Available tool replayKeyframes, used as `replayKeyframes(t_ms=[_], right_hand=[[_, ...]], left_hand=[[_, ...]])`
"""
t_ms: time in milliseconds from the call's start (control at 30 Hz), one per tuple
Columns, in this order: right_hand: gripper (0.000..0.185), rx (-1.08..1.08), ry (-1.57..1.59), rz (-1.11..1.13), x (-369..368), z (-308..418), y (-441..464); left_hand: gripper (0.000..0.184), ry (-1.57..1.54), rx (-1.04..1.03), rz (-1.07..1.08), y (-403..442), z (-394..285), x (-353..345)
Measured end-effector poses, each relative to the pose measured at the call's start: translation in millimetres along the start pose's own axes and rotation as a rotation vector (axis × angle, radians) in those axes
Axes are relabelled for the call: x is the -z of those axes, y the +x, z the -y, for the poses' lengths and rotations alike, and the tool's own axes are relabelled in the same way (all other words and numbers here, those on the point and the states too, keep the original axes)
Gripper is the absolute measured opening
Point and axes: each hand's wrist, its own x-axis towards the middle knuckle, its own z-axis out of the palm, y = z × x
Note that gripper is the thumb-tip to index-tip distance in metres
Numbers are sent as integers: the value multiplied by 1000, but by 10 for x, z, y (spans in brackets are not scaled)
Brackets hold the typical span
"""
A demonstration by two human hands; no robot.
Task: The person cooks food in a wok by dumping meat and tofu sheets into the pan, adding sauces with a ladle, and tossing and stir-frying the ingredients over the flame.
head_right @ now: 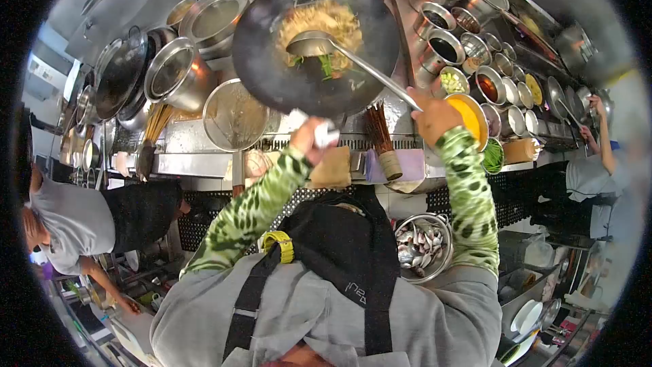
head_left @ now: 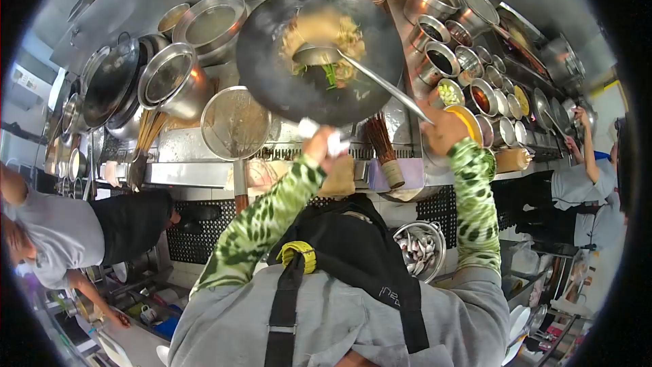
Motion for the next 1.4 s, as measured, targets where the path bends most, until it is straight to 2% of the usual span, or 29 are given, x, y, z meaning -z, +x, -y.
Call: replayKeyframes(t_ms=[33, 100, 167, 233, 267, 300, 333, 367, 400, 433, 500, 600, 633, 667, 700, 733, 833, 900, 933, 1000, 1067, 1100, 1133, 1167, 1200, 1233, 1267, 1367, 1400], right_hand=[[52, -58, -91, -19, -2, 103, -49], [55, -5, -30, 67, 195, 44, -189], [53, 105, -84, 89, 407, -92, -229], [53, 88, -17, 181, 590, -201, -183], [50, 152, 59, 162, 616, -150, -57], [48, 160, -4, 102, 465, -178, 59], [50, 55, 6, 138, 514, 96, 164], [50, 32, 2, 165, 284, -21, 339], [51, -121, -48, 205, 249, 144, 396], [53, -123, -260, 100, 58, 181, 387], [51, -83, -111, 31, 101, 183, 214], [49, -2, -150, 201, 653, 103, -6], [49, 32, -7, 253, 666, -53, 24], [48, 82, -14, 203, 611, -106, 77], [47, 140, -29, 131, 597, -99, 149], [47, 47, -63, 201, 719, 155, 204], [48, -39, -116, 42, 188, 187, 456], [46, -112, -81, -30, 56, 316, 337], [57, -112, -48, -51, 34, 341, 192], [51, 92, 52, -336, -348, -25, -157], [48, 35, 219, -221, -175, 54, -392], [48, 3, 306, -202, -348, 14, -489], [48, -27, 388, -189, -551, -21, -543], [50, -168, 352, -60, -675, 74, -579], [53, 90, 326, -309, -1198, -100, -614], [58, 82, 380, -263, -1332, -51, -663], [62, -237, 446, 93, -1139, 176, -716], [53, 39, 451, -252, -1370, 196, -743], [51, -10, 489, -159, -1336, 145, -765]], left_hand=[[16, 0, 53, 49, -74, 160, 186], [12, 42, 214, -130, -541, 203, 112], [12, 115, 66, -135, -1054, -182, -537], [14, -69, 203, 133, -933, -610, -665], [14, -67, 231, 27, -788, -839, -817], [16, -74, 139, -36, -674, -955, -925], [18, -84, 115, -52, -528, -855, -772], [19, -89, 85, -65, -304, -696, -568], [19, -52, 53, -99, -286, -516, -501], [18, -11, 24, -134, -335, -285, -371], [18, 36, 154, 195, -269, 111, 263], [19, 72, 217, 2, -1070, -263, -515], [20, 35, 249, -99, -1137, -394, -738], [19, 2, 329, -100, -977, -587, -709], [20, -18, 260, -40, -839, -749, -773], [21, -9, 191, 20, -640, -852, -766], [22, -52, 45, -40, -149, -564, -407], [20, -67, 55, -7, -19, -162, -20], [19, -4, 118, 6, -137, -70, 73], [18, 54, 144, 0, -262, -120, -14], [17, 48, 91, -123, -225, -273, -72], [15, 23, 9, 56, -146, -397, -124], [14, -6, 30, -27, -60, -548, -223], [13, -33, 45, -99, 11, -700, -335], [13, -32, 47, -133, 53, -794, -417], [12, -33, 48, -165, 76, -868, -467], [13, -18, 77, -112, 256, -846, -321], [12, 18, 78, -125, 478, -822, -205], [18, 8, 28, -187, 536, -776, -188]])
